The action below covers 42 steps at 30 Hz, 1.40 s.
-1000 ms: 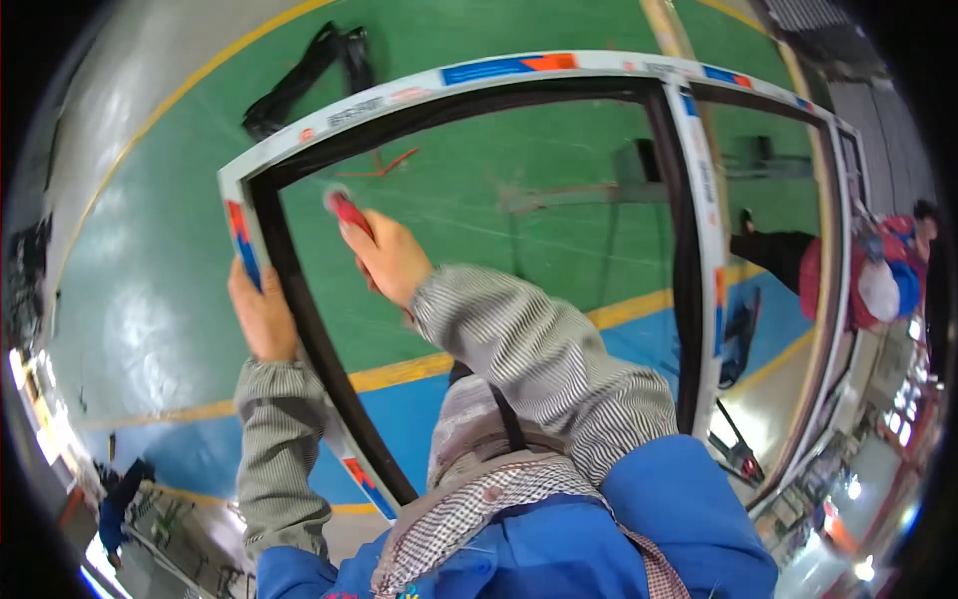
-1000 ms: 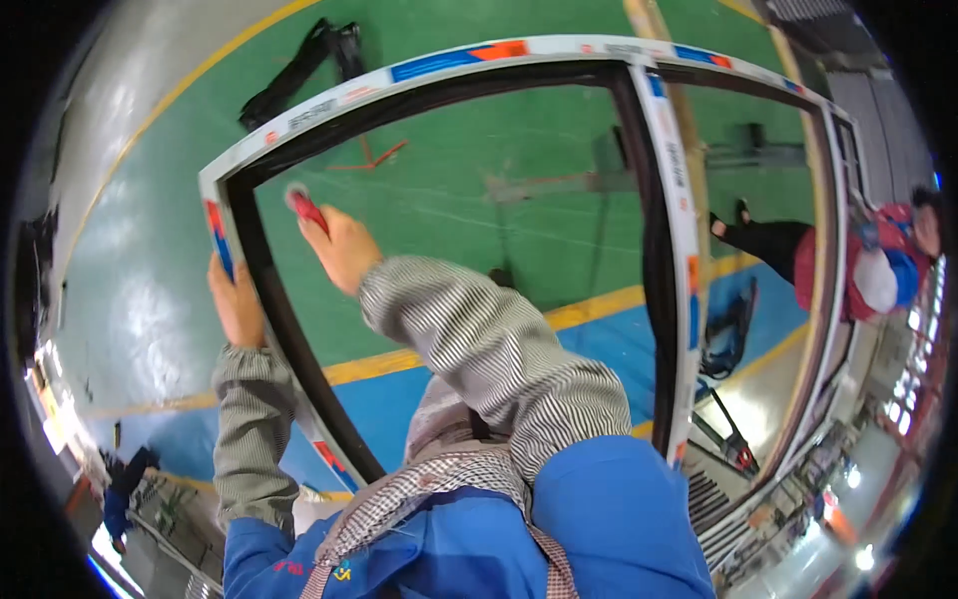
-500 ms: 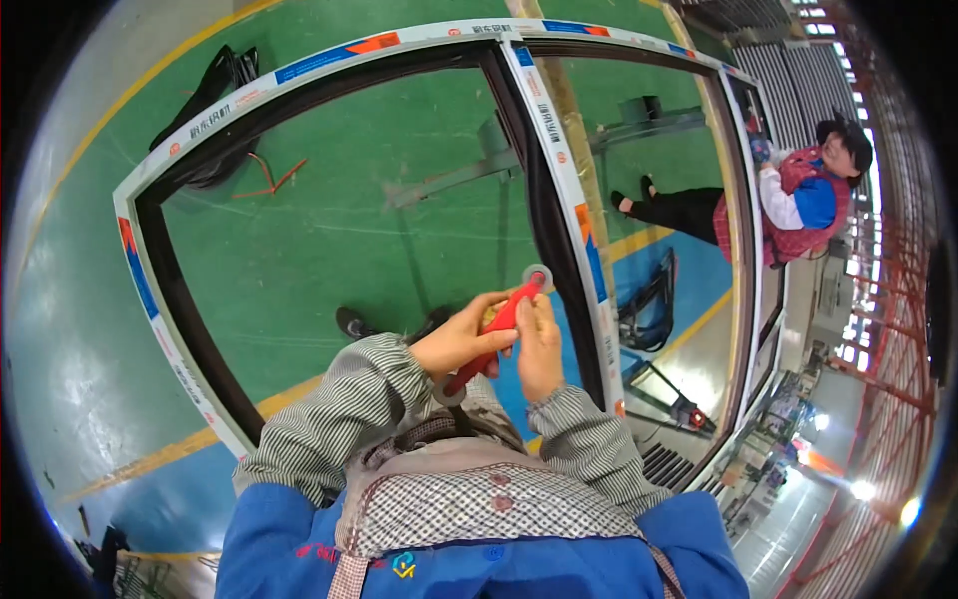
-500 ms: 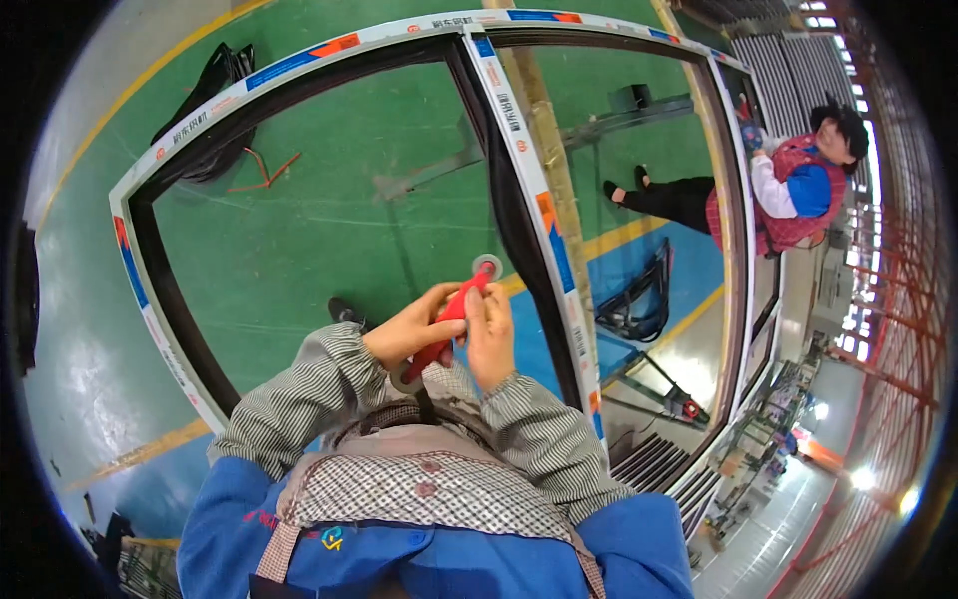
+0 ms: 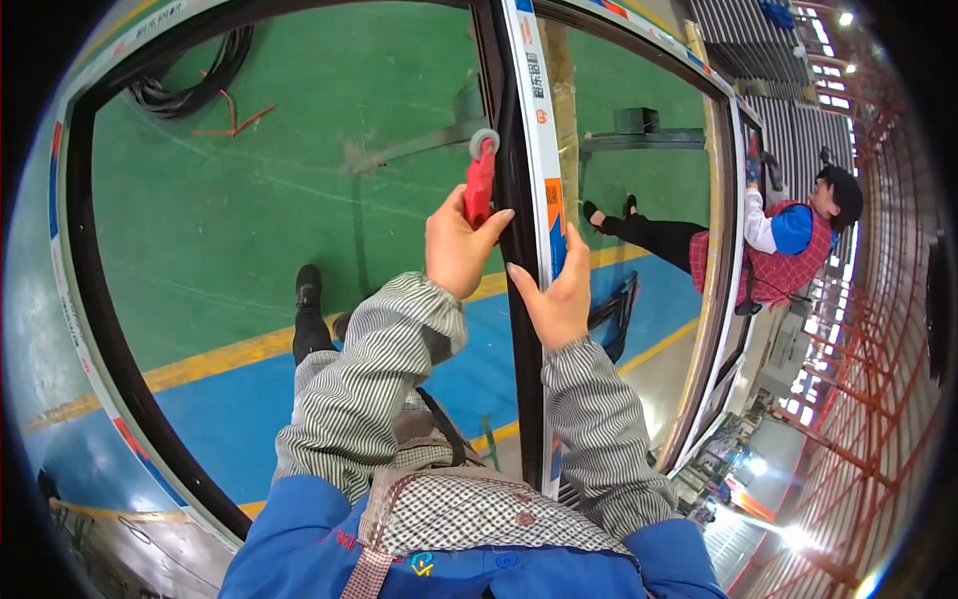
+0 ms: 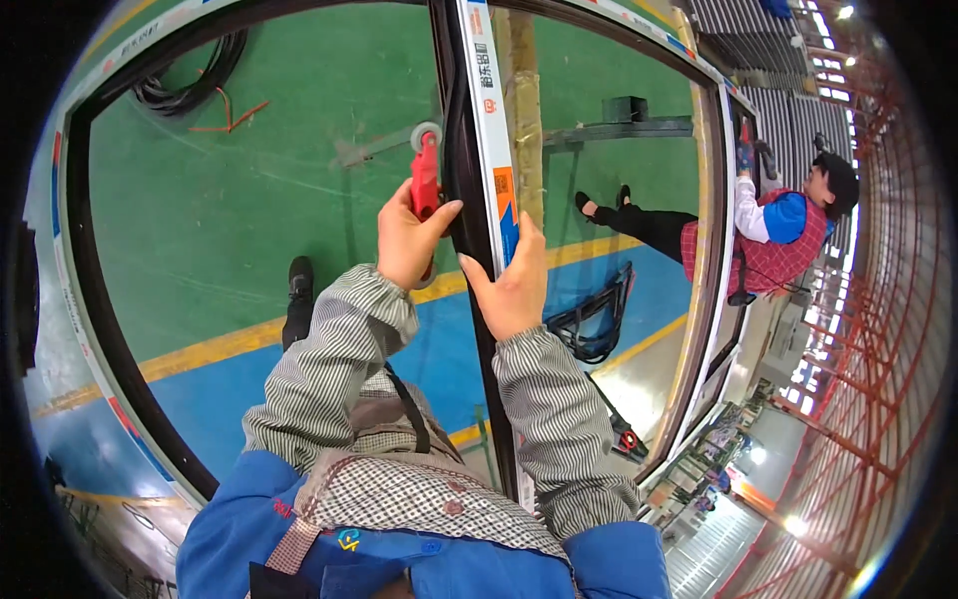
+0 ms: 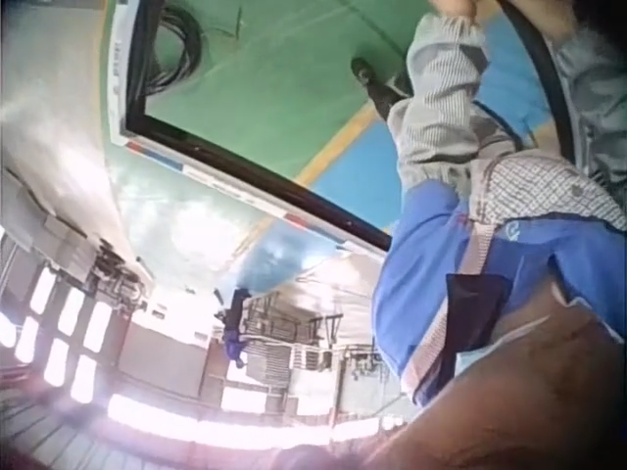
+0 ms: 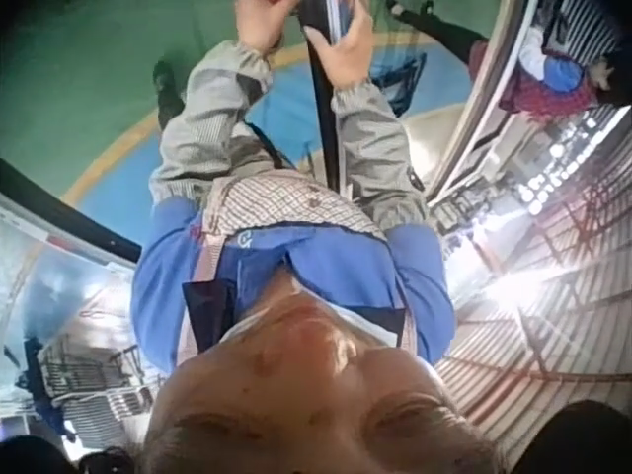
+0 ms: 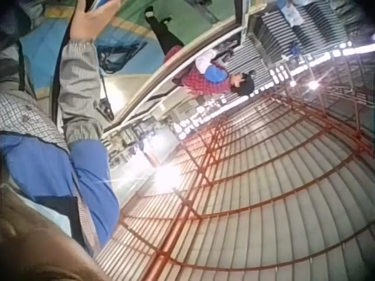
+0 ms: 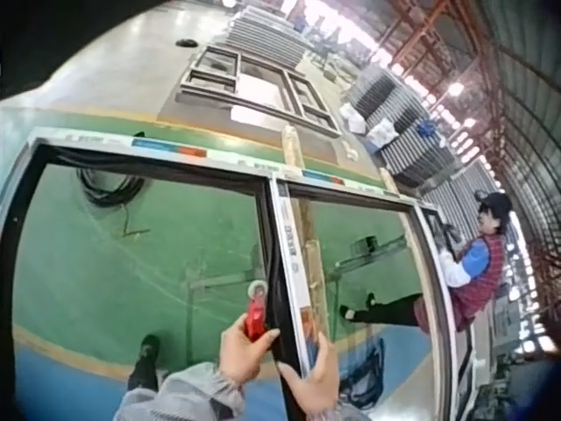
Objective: Installing a rubber seal into a metal window frame and trimming it to size.
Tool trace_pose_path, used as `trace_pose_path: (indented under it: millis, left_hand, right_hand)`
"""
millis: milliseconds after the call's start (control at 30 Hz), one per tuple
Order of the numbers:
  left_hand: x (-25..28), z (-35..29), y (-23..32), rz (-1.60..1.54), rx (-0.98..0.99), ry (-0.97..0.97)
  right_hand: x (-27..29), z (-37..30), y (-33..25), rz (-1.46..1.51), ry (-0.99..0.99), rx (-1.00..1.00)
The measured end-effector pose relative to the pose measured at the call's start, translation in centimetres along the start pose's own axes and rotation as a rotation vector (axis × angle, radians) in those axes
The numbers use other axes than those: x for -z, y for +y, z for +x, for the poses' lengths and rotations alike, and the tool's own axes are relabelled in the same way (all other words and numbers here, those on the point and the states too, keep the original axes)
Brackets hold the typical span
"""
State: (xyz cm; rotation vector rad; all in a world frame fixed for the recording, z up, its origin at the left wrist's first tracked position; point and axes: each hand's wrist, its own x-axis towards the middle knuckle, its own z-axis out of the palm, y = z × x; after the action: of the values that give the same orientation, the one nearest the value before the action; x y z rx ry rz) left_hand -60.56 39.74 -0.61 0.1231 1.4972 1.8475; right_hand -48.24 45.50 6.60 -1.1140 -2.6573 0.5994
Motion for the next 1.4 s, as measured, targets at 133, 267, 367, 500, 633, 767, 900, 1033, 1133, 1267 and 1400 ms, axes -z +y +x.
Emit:
trace_pose_path:
  millis: [133,267,367,500,633,767,900,1033,1133,1267,1400]
  left_hand:
    - [-1.0,-0.4,1.4,0.22,-0.063,0.094]
    - [-1.4,0.1,1.8,0.336,-0.083,0.074]
    - [-1.4,1.0,1.1,0.388,-0.158,-0.008]
    - [-0.9,2.2,-0.2,0.168,-0.059,-0.085]
    - [-0.5,3.0,-0.9,0.155,-0.086,-0.135]
    - [-0.6,2.9,-0.4,0.165,-0.111,-0.132]
    - [-0.8,2.5,0.6,0.314,-0.076,-0.095]
    - [-0.8,2.5,0.6,0.291,-0.098,-0.096]
    - [-0.7,2.8,-0.1,0.186,-0.102,-0.115]
    - [-0.7,3.4,-1.0,0.049,-0.091,-0.17]
    - [-0.8,3.4,-0.5,0.04,0.001,-0.216]
  right_hand:
    - [-0.9,-0.1,0.2,0.119,0.057,-0.108]
    - [-1.6,0.1,0.3,0.074,0.112,-0.13]
    - [-1.8,0.4,0.3,0.078,0.103,-0.17]
    - [-1.8,0.4,0.0,0.118,0.112,-0.2]
    - [-1.9,0.3,0.1,0.149,0.097,-0.199]
    - [-2.1,0.3,0.4,0.135,0.106,-0.183]
    - [-2.1,0.2,0.3,0.061,0.134,-0.16]
    - [-2.1,0.2,0.2,0.037,0.111,-0.155]
    - [-2.1,0.2,0.3,0.079,0.111,-0.182]
    - [-2.1,0.0,0.6,0.051,0.114,-0.165]
    - [-2.2,0.2,0.2,0.006,0.116,-0.154]
